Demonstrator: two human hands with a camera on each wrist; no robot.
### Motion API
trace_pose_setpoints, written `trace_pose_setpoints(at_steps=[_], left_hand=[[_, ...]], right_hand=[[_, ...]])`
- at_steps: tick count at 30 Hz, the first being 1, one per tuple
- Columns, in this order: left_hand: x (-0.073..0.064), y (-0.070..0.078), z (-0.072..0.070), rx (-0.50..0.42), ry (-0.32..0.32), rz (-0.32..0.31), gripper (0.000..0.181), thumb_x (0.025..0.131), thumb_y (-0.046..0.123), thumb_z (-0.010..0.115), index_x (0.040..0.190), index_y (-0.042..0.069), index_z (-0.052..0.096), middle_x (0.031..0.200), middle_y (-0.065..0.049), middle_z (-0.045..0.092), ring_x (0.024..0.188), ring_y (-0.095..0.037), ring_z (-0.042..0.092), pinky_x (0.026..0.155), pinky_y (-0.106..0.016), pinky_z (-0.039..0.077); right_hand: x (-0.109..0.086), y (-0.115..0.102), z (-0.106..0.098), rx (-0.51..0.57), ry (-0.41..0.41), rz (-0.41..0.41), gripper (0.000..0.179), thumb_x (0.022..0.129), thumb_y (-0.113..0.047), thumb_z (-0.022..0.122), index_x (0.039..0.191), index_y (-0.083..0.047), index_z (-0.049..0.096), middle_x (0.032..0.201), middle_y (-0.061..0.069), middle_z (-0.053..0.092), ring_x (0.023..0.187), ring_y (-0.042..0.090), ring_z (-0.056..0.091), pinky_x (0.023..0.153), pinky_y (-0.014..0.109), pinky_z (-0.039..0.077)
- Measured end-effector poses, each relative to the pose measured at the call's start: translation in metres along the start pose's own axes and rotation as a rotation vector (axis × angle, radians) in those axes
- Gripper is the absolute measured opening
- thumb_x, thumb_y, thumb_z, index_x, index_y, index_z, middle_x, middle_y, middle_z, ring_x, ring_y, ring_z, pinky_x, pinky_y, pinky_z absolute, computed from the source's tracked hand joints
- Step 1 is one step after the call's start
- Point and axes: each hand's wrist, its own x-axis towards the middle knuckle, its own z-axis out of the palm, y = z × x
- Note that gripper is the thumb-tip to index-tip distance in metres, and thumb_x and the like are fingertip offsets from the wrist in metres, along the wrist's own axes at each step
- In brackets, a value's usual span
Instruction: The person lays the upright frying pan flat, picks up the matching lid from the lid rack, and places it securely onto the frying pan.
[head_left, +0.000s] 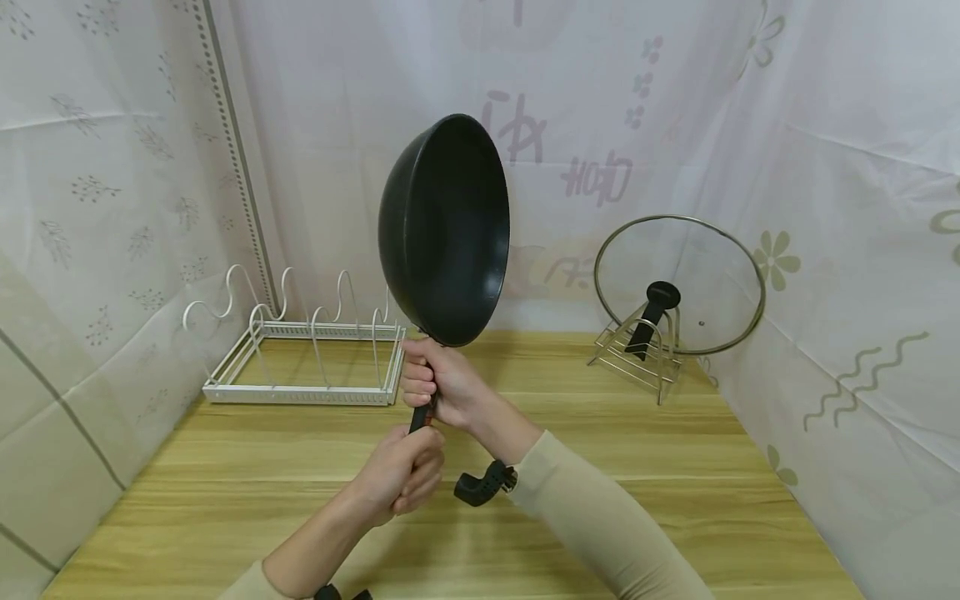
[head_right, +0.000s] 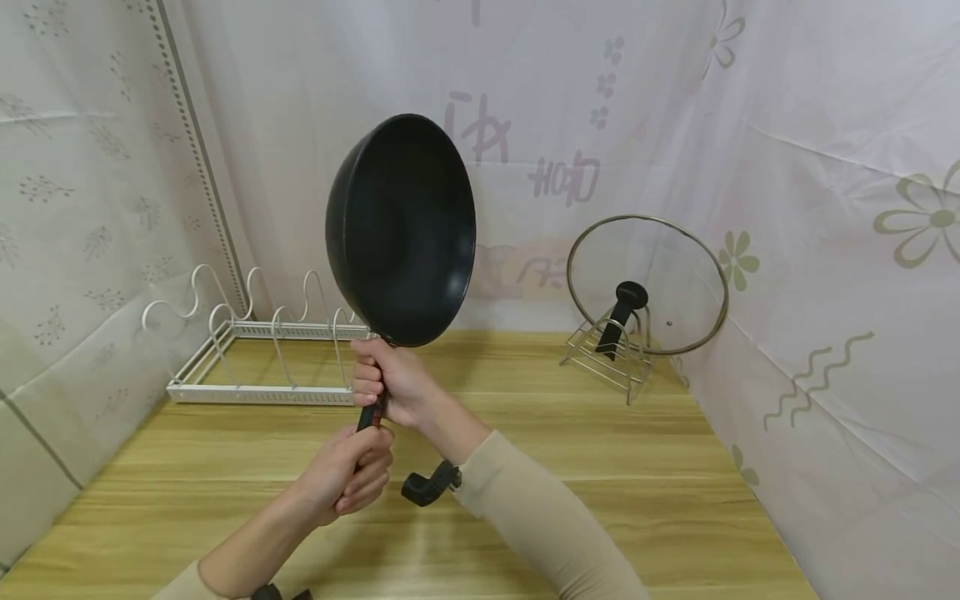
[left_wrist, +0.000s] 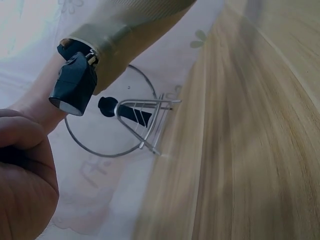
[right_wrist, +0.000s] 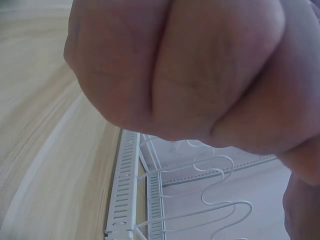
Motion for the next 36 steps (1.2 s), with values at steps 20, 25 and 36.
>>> trace_pose_setpoints(at_steps=[20, 25, 36], left_hand=[[0.016, -0.003, 0.01, -0.399, -0.288, -0.048, 0.047, 0.109, 0.016, 0.031, 0.063, 0.022, 0.028, 0.045, 0.012, 0.028, 0.032, -0.006, 0.021, 0.034, -0.033, 0.0], [0.021, -0.004, 0.013, -0.485, -0.349, -0.061, 0.045, 0.109, 0.016, 0.029, 0.064, 0.022, 0.029, 0.045, 0.011, 0.027, 0.033, -0.007, 0.018, 0.034, -0.029, 0.003], [0.029, -0.004, 0.015, -0.599, -0.447, -0.117, 0.043, 0.108, 0.018, 0.028, 0.065, 0.022, 0.03, 0.044, 0.011, 0.029, 0.033, -0.002, 0.032, 0.033, -0.026, 0.006]], right_hand=[[-0.018, -0.004, -0.016, 0.169, -0.07, -0.033, 0.054, 0.116, -0.024, 0.034, 0.063, -0.024, 0.042, 0.054, -0.014, 0.046, 0.044, -0.003, 0.046, 0.048, 0.011, 0.037], [-0.021, -0.004, -0.021, 0.275, -0.094, -0.019, 0.056, 0.118, -0.025, 0.032, 0.063, -0.023, 0.043, 0.053, -0.013, 0.047, 0.043, 0.0, 0.048, 0.047, 0.012, 0.038], [-0.025, -0.006, -0.03, 0.402, -0.167, -0.008, 0.064, 0.119, -0.027, 0.021, 0.058, -0.023, 0.041, 0.05, -0.01, 0.047, 0.042, 0.003, 0.052, 0.046, 0.015, 0.04]])
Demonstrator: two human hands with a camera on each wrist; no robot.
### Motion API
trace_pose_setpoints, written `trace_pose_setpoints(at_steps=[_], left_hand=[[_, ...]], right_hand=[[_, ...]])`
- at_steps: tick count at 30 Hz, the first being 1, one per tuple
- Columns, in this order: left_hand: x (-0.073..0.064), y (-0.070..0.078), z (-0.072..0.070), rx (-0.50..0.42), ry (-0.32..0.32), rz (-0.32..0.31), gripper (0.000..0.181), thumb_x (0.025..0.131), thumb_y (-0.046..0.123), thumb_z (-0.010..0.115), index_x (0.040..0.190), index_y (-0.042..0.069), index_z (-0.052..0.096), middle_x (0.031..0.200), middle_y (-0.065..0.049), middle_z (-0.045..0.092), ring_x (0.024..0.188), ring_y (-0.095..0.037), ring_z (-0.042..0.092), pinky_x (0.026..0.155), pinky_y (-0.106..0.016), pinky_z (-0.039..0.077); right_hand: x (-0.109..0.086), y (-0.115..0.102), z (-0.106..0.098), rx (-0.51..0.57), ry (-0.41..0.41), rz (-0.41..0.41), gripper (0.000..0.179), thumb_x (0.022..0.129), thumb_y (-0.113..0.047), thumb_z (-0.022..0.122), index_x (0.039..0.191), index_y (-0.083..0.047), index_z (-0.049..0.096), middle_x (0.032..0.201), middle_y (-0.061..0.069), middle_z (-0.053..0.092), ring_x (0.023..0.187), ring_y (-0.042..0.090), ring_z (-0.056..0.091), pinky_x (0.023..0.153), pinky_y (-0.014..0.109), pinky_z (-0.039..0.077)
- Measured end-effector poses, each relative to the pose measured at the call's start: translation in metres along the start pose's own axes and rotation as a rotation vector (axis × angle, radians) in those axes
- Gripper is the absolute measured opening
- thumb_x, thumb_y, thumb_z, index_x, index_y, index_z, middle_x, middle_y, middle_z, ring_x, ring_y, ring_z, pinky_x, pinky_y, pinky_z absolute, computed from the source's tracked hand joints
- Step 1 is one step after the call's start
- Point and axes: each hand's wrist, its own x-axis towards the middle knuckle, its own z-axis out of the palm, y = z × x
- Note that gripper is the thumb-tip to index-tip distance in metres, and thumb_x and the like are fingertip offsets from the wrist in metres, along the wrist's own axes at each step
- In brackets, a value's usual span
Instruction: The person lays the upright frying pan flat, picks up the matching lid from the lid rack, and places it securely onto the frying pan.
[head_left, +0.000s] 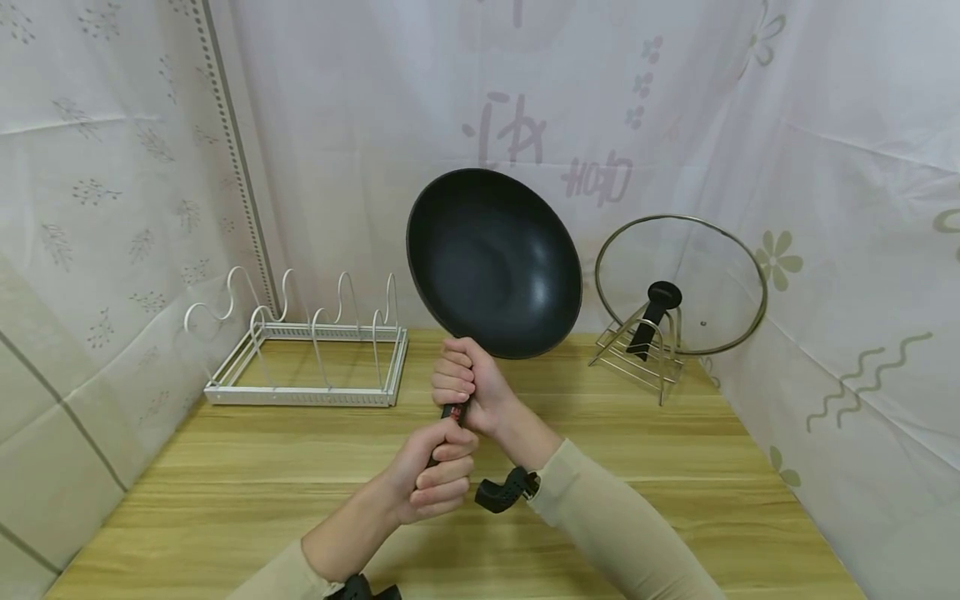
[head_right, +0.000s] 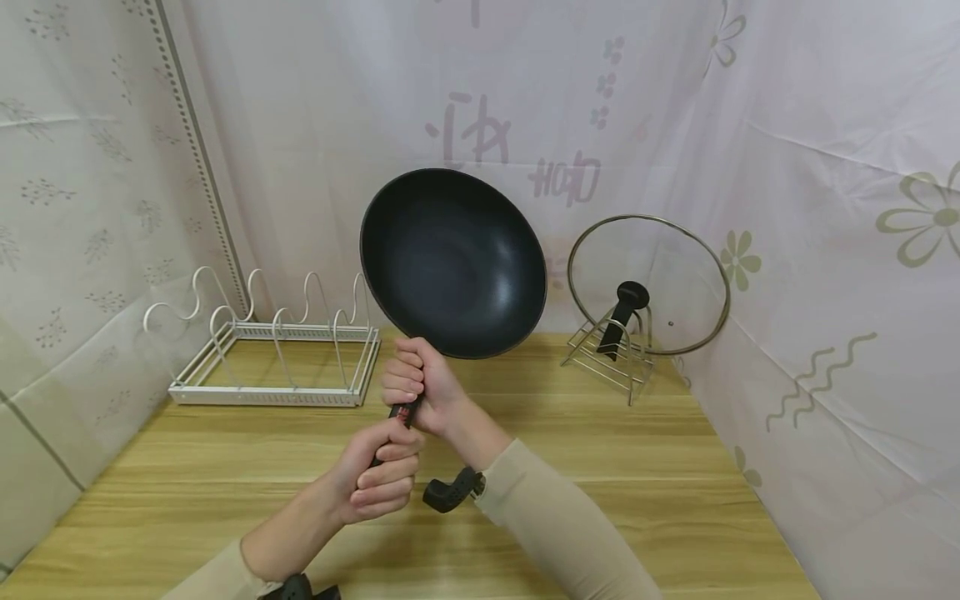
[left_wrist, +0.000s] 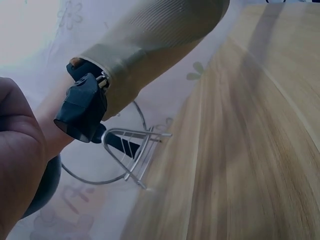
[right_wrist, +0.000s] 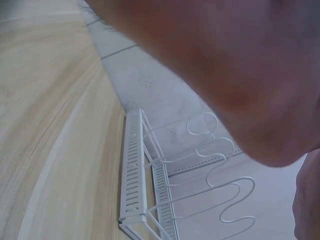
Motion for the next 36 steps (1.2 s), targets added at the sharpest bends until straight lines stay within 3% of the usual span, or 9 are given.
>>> trace_pose_setpoints(at_steps=[5, 14, 20, 27, 32, 36], left_hand=[[0.003, 0.0, -0.002, -0.071, -0.074, -0.007, 0.042, 0.108, 0.019, 0.028, 0.066, 0.021, 0.029, 0.045, 0.009, 0.027, 0.035, 0.0, 0.044, 0.033, -0.025, 0.007], [0.008, -0.003, -0.003, -0.181, -0.175, -0.033, 0.043, 0.108, 0.023, 0.037, 0.066, 0.021, 0.028, 0.045, 0.008, 0.027, 0.035, -0.004, 0.038, 0.032, -0.024, 0.009], [0.014, -0.004, -0.003, -0.277, -0.29, -0.032, 0.045, 0.11, 0.023, 0.038, 0.066, 0.02, 0.027, 0.045, 0.007, 0.027, 0.034, -0.007, 0.031, 0.03, -0.023, 0.013], [0.023, -0.009, -0.004, -0.338, -0.383, -0.034, 0.045, 0.11, 0.023, 0.038, 0.066, 0.019, 0.028, 0.046, 0.006, 0.027, 0.034, -0.009, 0.029, 0.031, -0.023, 0.017], [0.027, -0.01, -0.006, -0.365, -0.449, -0.05, 0.044, 0.11, 0.024, 0.037, 0.066, 0.019, 0.029, 0.046, 0.005, 0.027, 0.034, -0.011, 0.029, 0.032, -0.024, 0.02], [0.028, -0.009, -0.006, -0.376, -0.467, -0.061, 0.045, 0.11, 0.025, 0.037, 0.067, 0.019, 0.029, 0.046, 0.005, 0.027, 0.034, -0.011, 0.029, 0.033, -0.025, 0.022]], right_hand=[[-0.001, -0.001, -0.001, 0.022, -0.014, 0.002, 0.06, 0.118, -0.027, 0.019, 0.06, -0.023, 0.035, 0.049, -0.01, 0.047, 0.043, 0.003, 0.051, 0.046, 0.015, 0.039], [-0.004, -0.001, -0.006, 0.082, -0.055, -0.002, 0.057, 0.119, -0.029, 0.018, 0.063, -0.023, 0.027, 0.05, -0.009, 0.044, 0.044, 0.006, 0.051, 0.047, 0.017, 0.041], [-0.006, -0.001, -0.009, 0.129, -0.091, -0.018, 0.055, 0.118, -0.027, 0.022, 0.063, -0.023, 0.023, 0.052, -0.009, 0.034, 0.044, 0.008, 0.048, 0.047, 0.017, 0.038], [-0.009, -0.001, -0.015, 0.209, -0.132, -0.01, 0.054, 0.119, -0.027, 0.02, 0.065, -0.023, 0.021, 0.057, -0.01, 0.021, 0.043, 0.007, 0.038, 0.048, 0.02, 0.044], [-0.01, 0.0, -0.016, 0.268, -0.188, -0.003, 0.052, 0.117, -0.024, 0.032, 0.066, -0.024, 0.021, 0.059, -0.011, 0.019, 0.045, 0.007, 0.031, 0.05, 0.021, 0.044], [-0.011, 0.0, -0.018, 0.3, -0.212, -0.002, 0.052, 0.116, -0.022, 0.038, 0.066, -0.024, 0.021, 0.059, -0.011, 0.02, 0.046, 0.006, 0.028, 0.05, 0.02, 0.041]])
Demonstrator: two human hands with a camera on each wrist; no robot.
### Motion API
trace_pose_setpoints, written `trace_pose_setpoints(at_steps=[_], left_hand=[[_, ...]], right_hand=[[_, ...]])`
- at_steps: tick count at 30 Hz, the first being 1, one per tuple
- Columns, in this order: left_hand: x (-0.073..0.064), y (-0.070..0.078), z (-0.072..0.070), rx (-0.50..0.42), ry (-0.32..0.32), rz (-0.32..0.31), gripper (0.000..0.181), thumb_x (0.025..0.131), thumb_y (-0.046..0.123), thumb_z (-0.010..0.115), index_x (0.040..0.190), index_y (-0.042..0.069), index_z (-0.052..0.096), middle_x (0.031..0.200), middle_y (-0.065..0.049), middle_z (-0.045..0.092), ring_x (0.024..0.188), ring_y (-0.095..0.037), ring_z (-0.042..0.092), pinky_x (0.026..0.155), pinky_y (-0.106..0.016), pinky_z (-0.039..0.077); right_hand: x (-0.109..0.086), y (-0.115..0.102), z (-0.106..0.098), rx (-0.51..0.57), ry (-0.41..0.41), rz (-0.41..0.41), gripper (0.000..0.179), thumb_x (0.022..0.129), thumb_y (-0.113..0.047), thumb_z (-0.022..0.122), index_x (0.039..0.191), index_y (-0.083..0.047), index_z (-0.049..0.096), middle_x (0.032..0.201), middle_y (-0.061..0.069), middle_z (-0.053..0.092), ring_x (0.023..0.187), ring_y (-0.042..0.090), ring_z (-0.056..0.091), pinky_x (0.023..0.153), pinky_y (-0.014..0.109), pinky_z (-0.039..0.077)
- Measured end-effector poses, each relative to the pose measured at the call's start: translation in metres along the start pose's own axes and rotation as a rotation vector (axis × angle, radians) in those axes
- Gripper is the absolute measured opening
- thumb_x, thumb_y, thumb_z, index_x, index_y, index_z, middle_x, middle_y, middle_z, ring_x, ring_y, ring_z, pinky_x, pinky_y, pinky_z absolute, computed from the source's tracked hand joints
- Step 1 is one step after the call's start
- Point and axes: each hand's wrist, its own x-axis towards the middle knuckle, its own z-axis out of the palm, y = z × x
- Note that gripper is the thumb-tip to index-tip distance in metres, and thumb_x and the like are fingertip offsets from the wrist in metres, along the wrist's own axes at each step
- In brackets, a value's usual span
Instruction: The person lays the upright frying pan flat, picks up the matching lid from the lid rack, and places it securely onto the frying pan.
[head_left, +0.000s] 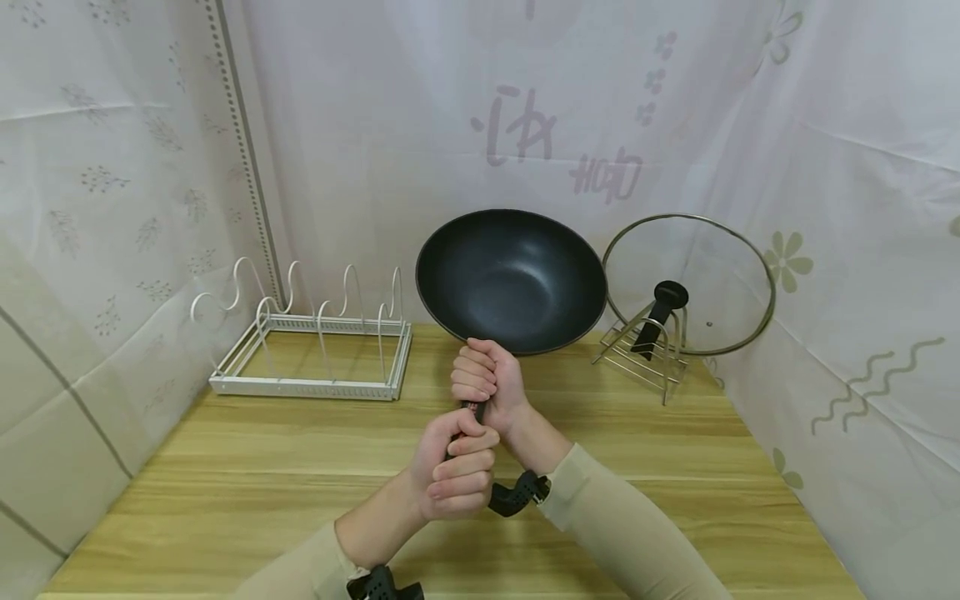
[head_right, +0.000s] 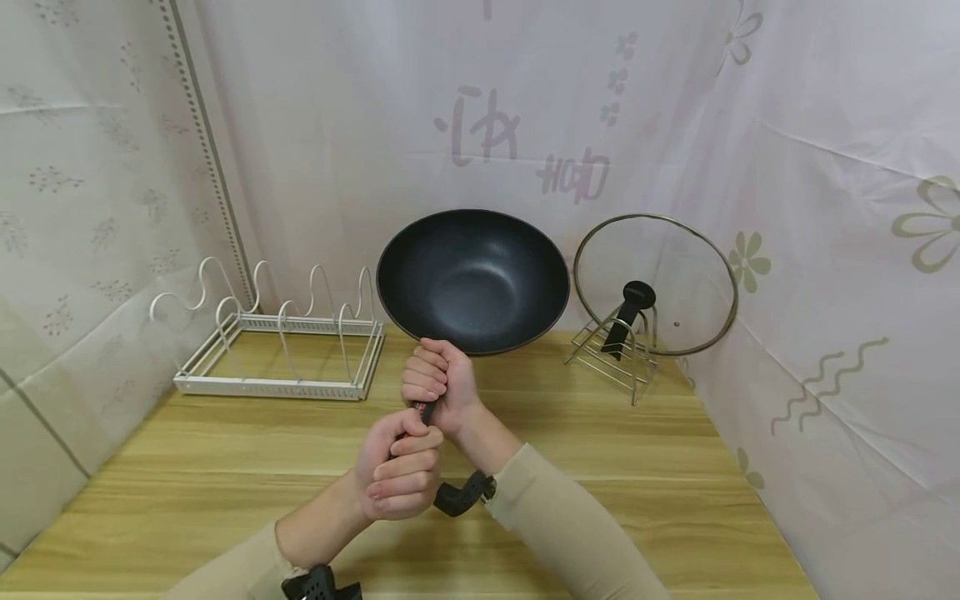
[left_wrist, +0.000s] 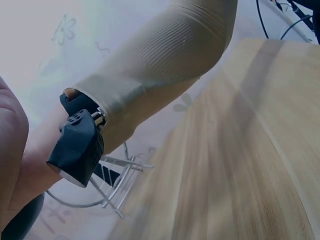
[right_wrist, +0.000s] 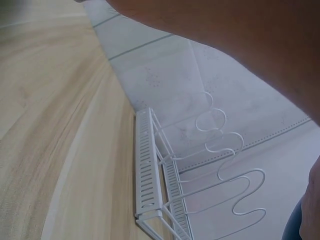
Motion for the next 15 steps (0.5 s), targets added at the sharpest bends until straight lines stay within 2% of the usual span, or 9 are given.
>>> trace_pose_setpoints(at_steps=[11, 15], left_hand=[[0.0041, 0.0005, -0.0014, -0.068, -0.04, -0.027, 0.044, 0.11, 0.026, 0.037, 0.067, 0.019, 0.029, 0.047, 0.005, 0.029, 0.036, -0.011, 0.029, 0.037, -0.024, 0.023], [0.0048, 0.0005, -0.0013, -0.073, -0.032, -0.034, 0.045, 0.11, 0.026, 0.038, 0.066, 0.019, 0.029, 0.047, 0.005, 0.029, 0.036, -0.011, 0.029, 0.038, -0.024, 0.023]], right_hand=[[-0.0057, -0.0015, -0.0021, 0.021, 0.04, -0.021, 0.053, 0.116, -0.022, 0.037, 0.066, -0.024, 0.022, 0.059, -0.011, 0.02, 0.046, 0.006, 0.028, 0.05, 0.022, 0.044], [-0.0077, -0.002, -0.0038, 0.024, 0.048, -0.029, 0.053, 0.116, -0.023, 0.037, 0.066, -0.024, 0.021, 0.059, -0.011, 0.02, 0.047, 0.006, 0.027, 0.051, 0.021, 0.044]])
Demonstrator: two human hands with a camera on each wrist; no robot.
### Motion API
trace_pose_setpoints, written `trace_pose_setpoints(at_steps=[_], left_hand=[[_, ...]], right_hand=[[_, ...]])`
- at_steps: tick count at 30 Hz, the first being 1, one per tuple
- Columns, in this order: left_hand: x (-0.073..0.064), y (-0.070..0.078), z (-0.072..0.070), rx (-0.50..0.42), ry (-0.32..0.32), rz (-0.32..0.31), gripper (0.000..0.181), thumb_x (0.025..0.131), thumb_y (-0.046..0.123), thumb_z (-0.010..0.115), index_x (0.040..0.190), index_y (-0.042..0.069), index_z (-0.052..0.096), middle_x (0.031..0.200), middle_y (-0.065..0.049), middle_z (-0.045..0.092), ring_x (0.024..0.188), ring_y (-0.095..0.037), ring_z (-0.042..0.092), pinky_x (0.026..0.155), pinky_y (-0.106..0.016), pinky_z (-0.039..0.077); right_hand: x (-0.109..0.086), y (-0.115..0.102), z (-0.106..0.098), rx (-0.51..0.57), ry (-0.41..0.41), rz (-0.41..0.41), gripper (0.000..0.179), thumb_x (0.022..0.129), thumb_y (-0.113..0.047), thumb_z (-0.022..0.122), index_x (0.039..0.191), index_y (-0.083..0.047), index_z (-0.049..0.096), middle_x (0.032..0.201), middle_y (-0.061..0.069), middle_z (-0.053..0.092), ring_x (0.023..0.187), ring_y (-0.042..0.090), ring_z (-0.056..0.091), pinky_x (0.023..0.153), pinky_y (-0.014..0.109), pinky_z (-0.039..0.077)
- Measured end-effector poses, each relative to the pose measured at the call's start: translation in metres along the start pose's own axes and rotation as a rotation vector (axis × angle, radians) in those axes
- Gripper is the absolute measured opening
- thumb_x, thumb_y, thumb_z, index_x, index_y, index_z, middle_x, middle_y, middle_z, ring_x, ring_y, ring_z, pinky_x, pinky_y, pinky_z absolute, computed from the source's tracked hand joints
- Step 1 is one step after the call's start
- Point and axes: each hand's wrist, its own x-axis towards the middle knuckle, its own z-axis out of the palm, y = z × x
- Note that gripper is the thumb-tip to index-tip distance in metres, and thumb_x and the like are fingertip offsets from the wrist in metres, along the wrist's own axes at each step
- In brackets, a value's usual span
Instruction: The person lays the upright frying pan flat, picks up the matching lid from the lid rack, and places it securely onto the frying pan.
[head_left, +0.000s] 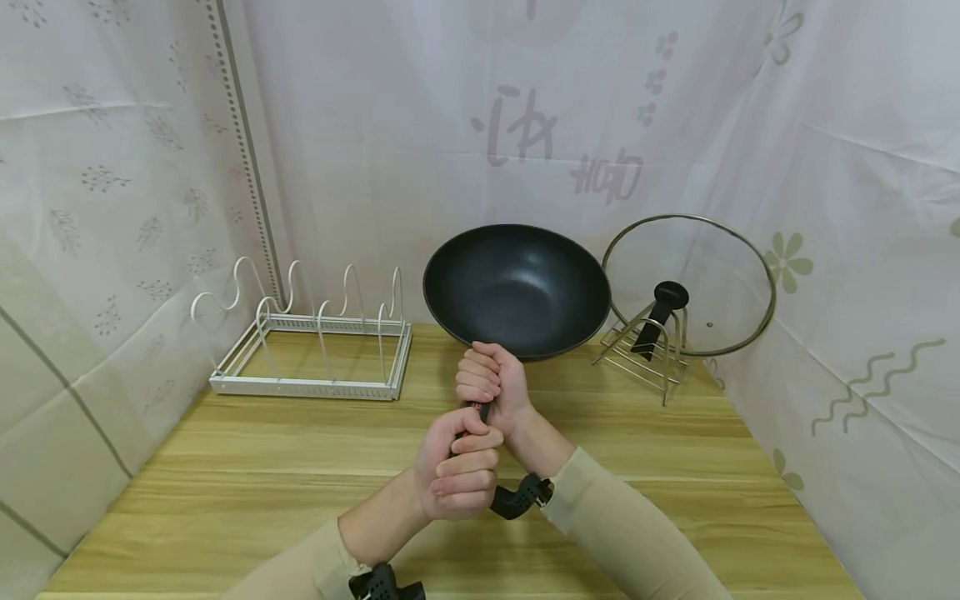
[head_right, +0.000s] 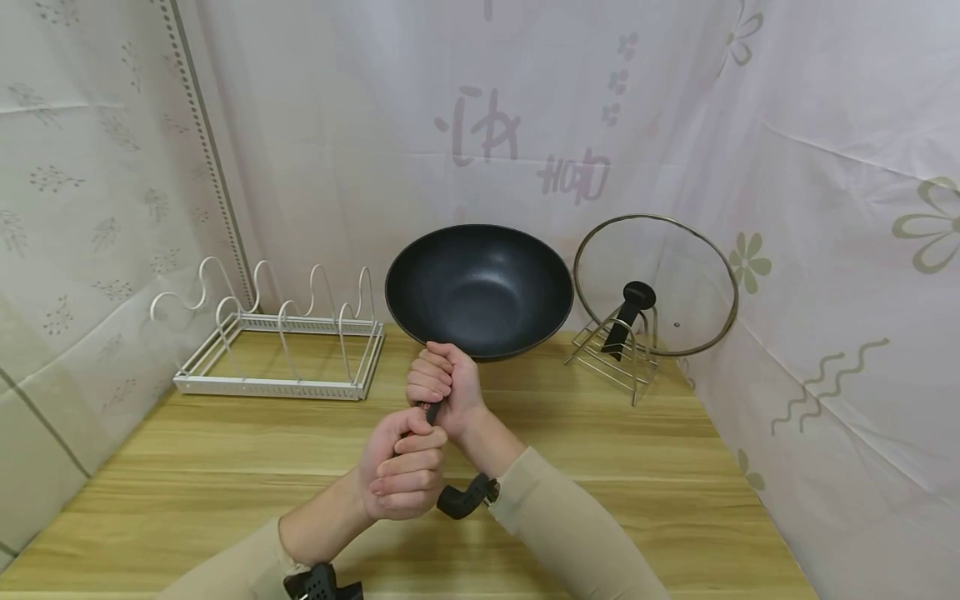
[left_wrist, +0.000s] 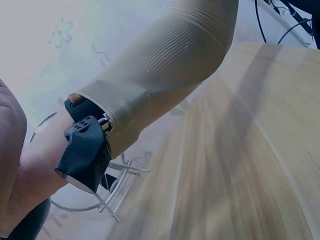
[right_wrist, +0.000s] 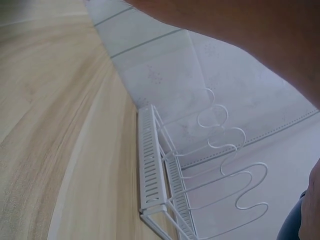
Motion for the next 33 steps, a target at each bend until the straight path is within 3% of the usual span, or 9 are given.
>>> trace_pose_setpoints(at_steps=[8, 23, 33], left_hand=[[-0.0001, -0.0005, 0.0002, -0.014, 0.029, -0.002, 0.045, 0.109, 0.025, 0.039, 0.066, 0.02, 0.029, 0.047, 0.006, 0.028, 0.036, -0.01, 0.03, 0.037, -0.024, 0.022], [0.0009, 0.0002, -0.0007, -0.041, 0.047, -0.013, 0.045, 0.109, 0.024, 0.04, 0.066, 0.02, 0.028, 0.048, 0.006, 0.027, 0.036, -0.01, 0.028, 0.036, -0.022, 0.021], [0.0002, 0.0004, -0.0041, -0.051, 0.04, -0.019, 0.044, 0.109, 0.025, 0.038, 0.066, 0.02, 0.029, 0.048, 0.006, 0.028, 0.036, -0.009, 0.029, 0.036, -0.022, 0.022]], right_hand=[[-0.0021, 0.0001, -0.0009, 0.008, 0.008, -0.005, 0.052, 0.117, -0.025, 0.033, 0.066, -0.024, 0.021, 0.059, -0.012, 0.02, 0.047, 0.006, 0.028, 0.051, 0.023, 0.047], [-0.0031, -0.0021, -0.0023, -0.003, 0.031, -0.016, 0.052, 0.113, -0.02, 0.043, 0.066, -0.024, 0.02, 0.058, -0.011, 0.021, 0.046, 0.006, 0.031, 0.051, 0.023, 0.049], [-0.0039, -0.0032, -0.0038, -0.002, 0.046, -0.013, 0.051, 0.115, -0.02, 0.037, 0.067, -0.024, 0.019, 0.059, -0.012, 0.019, 0.046, 0.006, 0.03, 0.051, 0.025, 0.052]])
